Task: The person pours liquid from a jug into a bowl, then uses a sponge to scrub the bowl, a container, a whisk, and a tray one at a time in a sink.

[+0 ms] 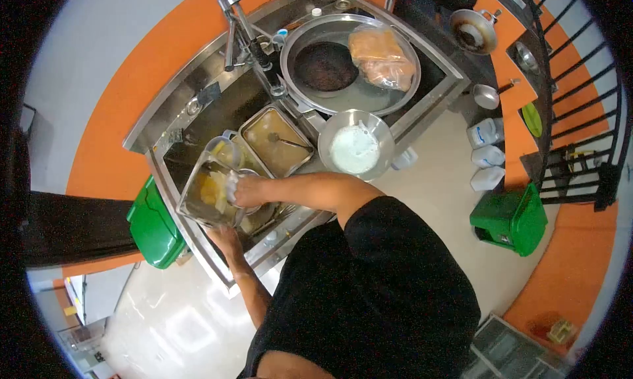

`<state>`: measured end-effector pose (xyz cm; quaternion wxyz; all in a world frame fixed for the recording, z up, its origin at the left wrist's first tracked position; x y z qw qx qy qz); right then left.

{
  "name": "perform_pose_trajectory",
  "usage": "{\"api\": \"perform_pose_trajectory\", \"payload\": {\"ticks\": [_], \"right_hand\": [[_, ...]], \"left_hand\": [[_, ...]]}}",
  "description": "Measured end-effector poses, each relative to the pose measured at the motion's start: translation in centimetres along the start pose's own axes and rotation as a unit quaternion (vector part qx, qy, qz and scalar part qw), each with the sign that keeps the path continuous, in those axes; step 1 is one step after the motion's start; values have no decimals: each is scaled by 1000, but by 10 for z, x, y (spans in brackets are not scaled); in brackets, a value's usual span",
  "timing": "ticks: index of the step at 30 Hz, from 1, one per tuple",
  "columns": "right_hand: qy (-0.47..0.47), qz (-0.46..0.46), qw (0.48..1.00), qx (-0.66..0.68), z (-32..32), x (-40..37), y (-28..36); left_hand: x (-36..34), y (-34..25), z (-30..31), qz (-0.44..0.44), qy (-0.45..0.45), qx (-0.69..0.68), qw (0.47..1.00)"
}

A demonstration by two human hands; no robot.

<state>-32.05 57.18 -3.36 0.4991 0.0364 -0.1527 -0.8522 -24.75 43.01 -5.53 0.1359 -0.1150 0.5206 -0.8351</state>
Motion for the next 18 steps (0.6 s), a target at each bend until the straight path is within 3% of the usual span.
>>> {"api": "perform_pose_trajectory", "payload": {"ticks": [1, 3, 6, 7, 9, 11, 12, 14, 15, 17, 18], "right_hand": [[-6, 7, 1000, 0, 6, -1, 1], [-110, -1, 987, 115, 16, 0, 15], [-261, -11, 908, 327, 17, 16, 46], [-225, -73, 880, 412, 12, 15, 53], [-127, -53, 924, 358, 8, 14, 59], [140, -7, 965, 221, 21, 1, 69], [130, 5, 978, 165, 17, 1, 59], [112, 46, 991, 56, -15, 4, 48], [-28, 91, 994, 53, -10, 2, 31], [-146, 140, 979, 9, 5, -2, -4], [-115, 148, 981, -50, 6, 1, -16]], "left_hand": [[1, -18, 4, 28, 24, -69, 997], [-6, -74, -1, 67, 36, -236, 969], [-24, -47, -28, 206, 71, -552, 805], [-33, -48, -37, 212, 100, -534, 812], [-21, -17, -33, 201, 47, -477, 855], [-14, 4, -19, 180, 2, -398, 899], [-11, 7, -11, 166, -17, -347, 923], [-4, 9, -2, 29, -78, -198, 977], [-9, 13, -5, 87, -90, -227, 966], [-4, 48, 2, 62, -62, -81, 993], [-13, -20, -4, 47, -82, -98, 991]]}}
Point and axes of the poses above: each hand's wrist, its own x-axis towards the middle knuckle, its own z-axis out of the back of the hand, y = z × x, the point moved 5 cm from there along x, towards the middle knuckle, and after that the axes turned 9 degrees about x, right-handed, at the moved point
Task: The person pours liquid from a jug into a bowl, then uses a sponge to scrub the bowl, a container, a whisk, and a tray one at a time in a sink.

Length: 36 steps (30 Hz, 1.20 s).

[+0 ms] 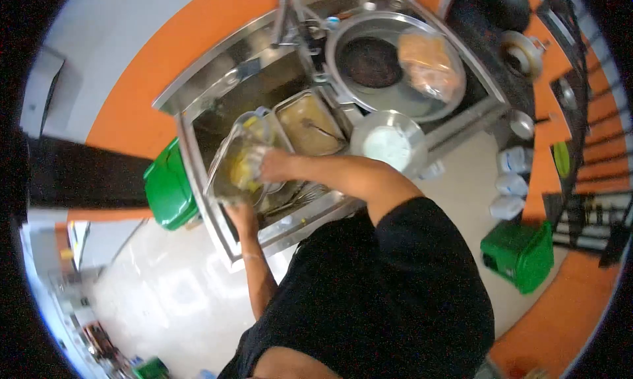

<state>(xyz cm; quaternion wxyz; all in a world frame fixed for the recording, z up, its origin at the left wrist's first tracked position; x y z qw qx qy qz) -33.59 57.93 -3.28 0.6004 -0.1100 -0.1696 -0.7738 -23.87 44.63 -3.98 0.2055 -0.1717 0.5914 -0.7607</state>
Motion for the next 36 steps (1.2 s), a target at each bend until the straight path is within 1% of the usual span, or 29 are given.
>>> {"api": "perform_pose_trajectory", "payload": {"ticks": [1, 2, 3, 5, 6, 7, 9, 10, 11, 12, 13, 14, 16, 19, 20, 21, 22, 23, 25, 26, 27, 29, 30, 31, 32, 33, 34, 35, 36], "right_hand": [[21, -30, 999, 23, -3, 4, 2], [43, -67, 996, 45, -5, 5, 5], [66, -106, 990, 62, -5, 5, 4], [84, -40, 996, 6, 8, 8, 6], [92, -13, 995, -21, 16, 6, 8], [72, -30, 997, -18, 21, 2, 7], [113, -109, 985, 72, 31, 8, 16], [40, -130, 983, 128, 48, 12, 26], [-128, -131, 953, 243, 49, 13, 33], [-104, -157, 934, 304, 59, 17, 45], [-178, -200, 880, 393, 41, 22, 54], [-150, -224, 849, 455, 44, 15, 61], [11, -189, 903, 387, 40, 4, 71], [81, -136, 949, 272, 53, -5, 68], [-21, -82, 973, 216, 61, -8, 66], [-123, -29, 980, 154, 62, -17, 61], [-141, -3, 983, 115, 53, -25, 53], [-161, 22, 984, 74, 43, -33, 45], [-36, 15, 998, 44, -2, -39, 19], [29, 14, 999, 30, -14, -44, 8], [125, 22, 992, 20, 22, -47, 9], [76, -19, 993, 86, 44, -46, 14], [50, -43, 990, 122, 45, -46, 20], [-25, -64, 988, 137, 40, -40, 31], [-57, -77, 971, 219, 50, -34, 39], [-90, -89, 946, 298, 73, -26, 49], [-121, -102, 913, 375, 83, -18, 57], [-109, -83, 897, 421, 64, -7, 66], [-6, -87, 912, 401, 64, -7, 72]], "left_hand": [[14, 7, 2, -36, -6, 29, 999], [21, -1, 3, -70, -6, 58, 996], [22, -5, 4, -66, 15, 74, 995], [23, -26, 4, -60, 67, 107, 990], [20, -35, 7, -29, 53, 77, 995], [14, -43, 8, 2, 47, 50, 998], [1, -61, 0, 71, 31, -105, 991], [-3, -32, 0, 161, 74, -211, 961], [-15, -43, -18, 162, 93, -319, 929], [-30, -53, -33, 166, 104, -421, 886], [-33, -11, -35, 214, 69, -380, 897], [-32, -12, -35, 163, 47, -386, 907], [-28, -10, -30, 172, 71, -312, 932], [-32, -27, -36, 116, -29, -191, 974], [-35, -30, -36, 100, -48, -151, 982], [-37, -33, -37, 82, -66, -111, 988], [-38, -37, -39, 64, -84, -73, 992], [-42, -34, -38, 77, -106, -58, 990], [-44, -21, -39, 12, -69, 29, 997], [-43, -17, -43, -18, -54, 72, 996], [-44, -28, -46, -86, -40, 168, 981], [-36, -30, -42, -19, 28, 86, 996], [-37, -38, -37, 16, 64, 47, 997], [-51, -67, -42, 116, 8, -73, 991], [-48, -21, -28, 134, 95, -61, 985], [-59, -34, -41, 150, 60, -226, 961], [-72, -48, -58, 162, 24, -384, 909], [-75, -40, -62, 164, -13, -416, 894], [-71, -30, -59, 166, -16, -389, 906]]}}
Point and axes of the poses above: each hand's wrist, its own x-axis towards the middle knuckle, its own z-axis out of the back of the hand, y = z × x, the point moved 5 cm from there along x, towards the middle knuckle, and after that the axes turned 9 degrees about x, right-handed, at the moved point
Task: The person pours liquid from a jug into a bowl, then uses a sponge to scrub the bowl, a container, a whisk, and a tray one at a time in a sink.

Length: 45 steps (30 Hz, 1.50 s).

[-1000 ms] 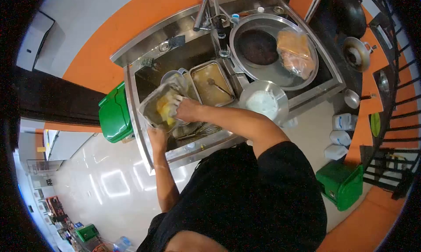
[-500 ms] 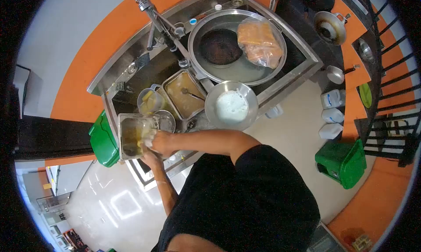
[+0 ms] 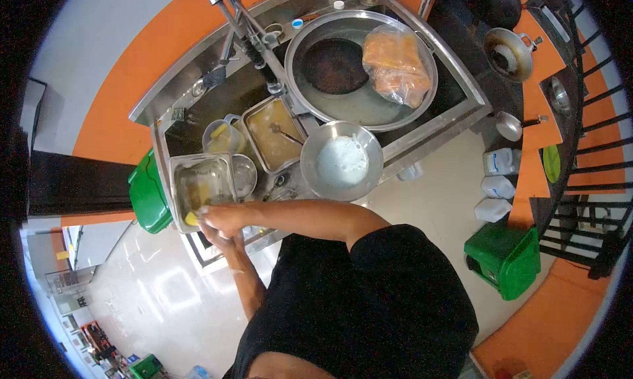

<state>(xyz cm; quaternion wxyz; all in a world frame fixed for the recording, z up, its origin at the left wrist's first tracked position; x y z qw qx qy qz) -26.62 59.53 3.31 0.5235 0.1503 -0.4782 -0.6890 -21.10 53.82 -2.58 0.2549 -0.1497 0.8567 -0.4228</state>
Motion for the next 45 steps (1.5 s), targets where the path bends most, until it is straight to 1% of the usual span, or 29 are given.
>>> {"api": "perform_pose_trajectory", "payload": {"ticks": [2, 3, 4, 5, 6, 7, 9, 10, 11, 12, 13, 14, 16, 17, 19, 20, 21, 24, 25, 28, 32, 35, 38, 39, 40, 41, 42, 43, 45], "right_hand": [[181, -81, 978, -66, -6, -6, 4], [156, -41, 975, -152, -22, -4, -10], [56, 15, 982, -179, -30, -2, -19], [-45, 69, 975, -205, -24, -9, -20], [-68, 86, 966, -232, -16, -12, -24], [-93, 102, 956, -259, -8, -15, -27], [11, 60, 948, -311, 4, -11, -44], [63, 68, 909, -406, 10, -13, -50], [114, 77, 858, -494, 11, -17, -52], [144, 37, 882, -447, 1, -23, -54], [176, 2, 900, -400, -9, -25, -58], [210, -31, 910, -356, -14, -24, -62], [233, -77, 935, -255, -11, -21, -44], [247, -102, 942, -202, -9, -18, -32], [219, -147, 954, -145, -5, -14, -5], [193, -136, 961, -144, -13, -18, -8], [166, -124, 968, -143, -21, -22, -11], [290, -162, 931, -149, -64, -25, -42], [283, -196, 929, -136, -74, -23, -45], [137, -215, 960, -115, -83, -2, -41], [142, -229, 926, -266, -72, -15, -49], [239, -167, 941, -171, -89, -21, -44], [146, -267, 938, -168, -95, -10, -64], [186, -270, 919, -218, -83, -1, -48], [237, -288, 906, -200, -80, -4, -42], [286, -306, 890, -181, -76, -12, -37], [334, -323, 870, -163, -75, -20, -36], [273, -270, 921, -63, -87, -31, -54], [141, -184, 963, -134, -95, -26, -55]], "left_hand": [[15, -5, 20, -7, -18, 58, 998], [18, -16, 17, -28, -32, 125, 991], [22, -24, 24, -23, -66, 137, 988], [30, -31, 36, -100, -57, 228, 967], [34, -37, 38, -173, -45, 315, 932], [37, -35, 43, -181, -24, 334, 925], [33, -35, 44, -191, 16, 377, 906], [33, -36, 45, -204, 40, 378, 902], [34, -37, 49, -191, 40, 404, 894], [32, -41, 51, -176, 37, 431, 884], [31, -44, 48, -179, 68, 402, 895], [27, -46, 53, -119, 40, 404, 906], [23, -36, 68, -1, 32, 260, 965], [12, -38, 70, 28, 28, 283, 958], [5, -35, 80, 39, 55, 243, 968], [-2, -39, 79, 56, 62, 231, 969], [-3, -37, 88, 66, 55, 271, 959], [-16, -42, 85, 70, 68, 264, 960], [-13, -35, 94, 60, 59, 302, 950], [-14, -34, 96, 35, 47, 383, 922], [-17, -28, 108, 14, 31, 442, 897], [-18, -24, 107, -4, 20, 436, 900], [-20, -23, 106, -17, 30, 442, 897], [-17, -23, 107, -29, 30, 457, 889], [-16, -24, 109, -42, 31, 474, 879], [-20, -30, 103, -79, 29, 454, 887], [-21, -27, 107, -75, 28, 451, 889], [-22, -20, 112, -72, 26, 446, 892], [-19, -17, 108, -59, 32, 449, 891]]}}
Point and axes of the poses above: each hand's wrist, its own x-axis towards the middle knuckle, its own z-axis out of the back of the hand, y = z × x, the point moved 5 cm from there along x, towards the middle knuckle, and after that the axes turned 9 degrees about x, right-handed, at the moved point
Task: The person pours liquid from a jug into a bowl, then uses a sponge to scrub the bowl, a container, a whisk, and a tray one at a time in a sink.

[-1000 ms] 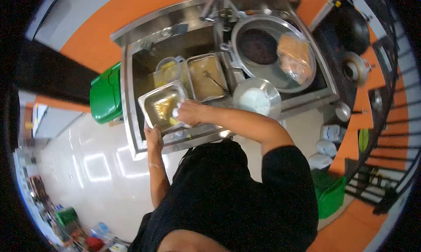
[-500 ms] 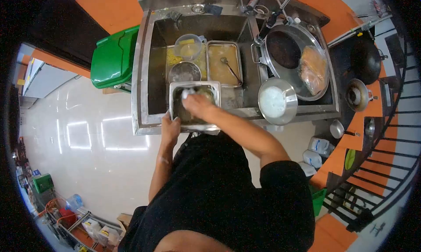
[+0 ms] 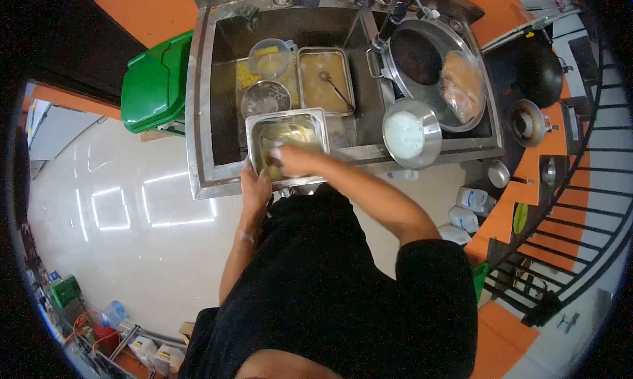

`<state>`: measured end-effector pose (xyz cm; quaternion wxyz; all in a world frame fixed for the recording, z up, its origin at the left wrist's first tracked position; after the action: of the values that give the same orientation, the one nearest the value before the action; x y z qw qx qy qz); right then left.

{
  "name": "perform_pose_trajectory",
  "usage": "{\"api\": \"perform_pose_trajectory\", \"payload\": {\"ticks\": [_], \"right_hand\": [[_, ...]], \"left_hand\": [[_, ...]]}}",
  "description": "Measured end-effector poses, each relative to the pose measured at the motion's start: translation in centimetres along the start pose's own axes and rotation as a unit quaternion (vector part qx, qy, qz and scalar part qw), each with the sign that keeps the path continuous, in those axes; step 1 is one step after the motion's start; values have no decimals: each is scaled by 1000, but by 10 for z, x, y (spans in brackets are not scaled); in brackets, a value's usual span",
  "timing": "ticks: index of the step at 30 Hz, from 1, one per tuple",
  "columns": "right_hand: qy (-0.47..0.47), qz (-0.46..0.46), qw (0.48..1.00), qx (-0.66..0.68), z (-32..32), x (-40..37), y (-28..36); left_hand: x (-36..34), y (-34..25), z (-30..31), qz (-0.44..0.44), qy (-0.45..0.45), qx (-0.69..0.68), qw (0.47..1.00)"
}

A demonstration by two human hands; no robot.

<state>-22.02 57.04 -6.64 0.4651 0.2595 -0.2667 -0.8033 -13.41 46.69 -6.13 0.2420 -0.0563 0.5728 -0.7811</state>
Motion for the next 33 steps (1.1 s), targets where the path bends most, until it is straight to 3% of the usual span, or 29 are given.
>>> {"api": "perform_pose_trajectory", "payload": {"ticks": [1, 2, 5, 6, 9, 10, 13, 15, 17, 19, 21, 23, 25, 27, 30, 33], "right_hand": [[-78, 32, 996, -22, -4, 5, 7], [-9, -95, 994, -57, -11, 18, -2], [31, -232, 963, -134, 13, 4, 1], [23, -200, 968, -149, 22, -10, 3], [171, -110, 976, -84, 20, -16, 8], [96, -82, 992, 24, -5, -4, -13], [-36, -134, 983, -117, 12, 3, 13], [-68, -138, 972, -180, 20, -7, 20], [27, -193, 966, -170, 27, -22, 1], [120, -157, 970, -141, 33, -30, 8], [229, -167, 955, -87, 25, -27, 4], [227, -132, 964, -47, 17, -23, 4], [220, -120, 968, -2, 5, -22, -3], [206, -125, 969, 45, 5, -18, -8], [27, -57, 980, 188, 71, -13, 16], [-163, -88, 894, 409, 132, -24, 13]], "left_hand": [[1, -4, 3, 9, 15, 14, 1000], [2, -8, 5, 18, 27, 27, 999], [3, -13, 10, 29, 35, 143, 989], [2, -23, 11, 40, 29, 134, 990], [2, -29, 8, -19, 20, 135, 991], [1, -28, 8, -14, 21, 162, 986], [3, -25, 7, -10, 27, 228, 973], [1, -20, 9, -17, 40, 255, 966], [-3, -43, 10, -143, -10, 241, 960], [-12, -76, 12, -267, -63, 216, 937], [-21, -92, 10, -322, 9, 398, 859], [-25, -91, 9, -363, 86, 492, 787], [-24, -76, 4, -403, 176, 500, 746], [-20, -67, 2, -458, 176, 468, 735], [-16, -93, 1, -462, 122, 459, 749], [-2, -98, -2, -405, 59, 501, 763]]}}
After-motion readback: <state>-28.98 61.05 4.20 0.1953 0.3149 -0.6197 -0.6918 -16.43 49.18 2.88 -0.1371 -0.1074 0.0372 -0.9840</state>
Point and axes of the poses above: each hand's wrist, its own x-axis towards the middle knuckle, its own z-axis out of the back of the hand, y = z × x, the point moved 5 cm from there along x, towards the middle knuckle, and after that the axes turned 9 degrees about x, right-handed, at the moved point
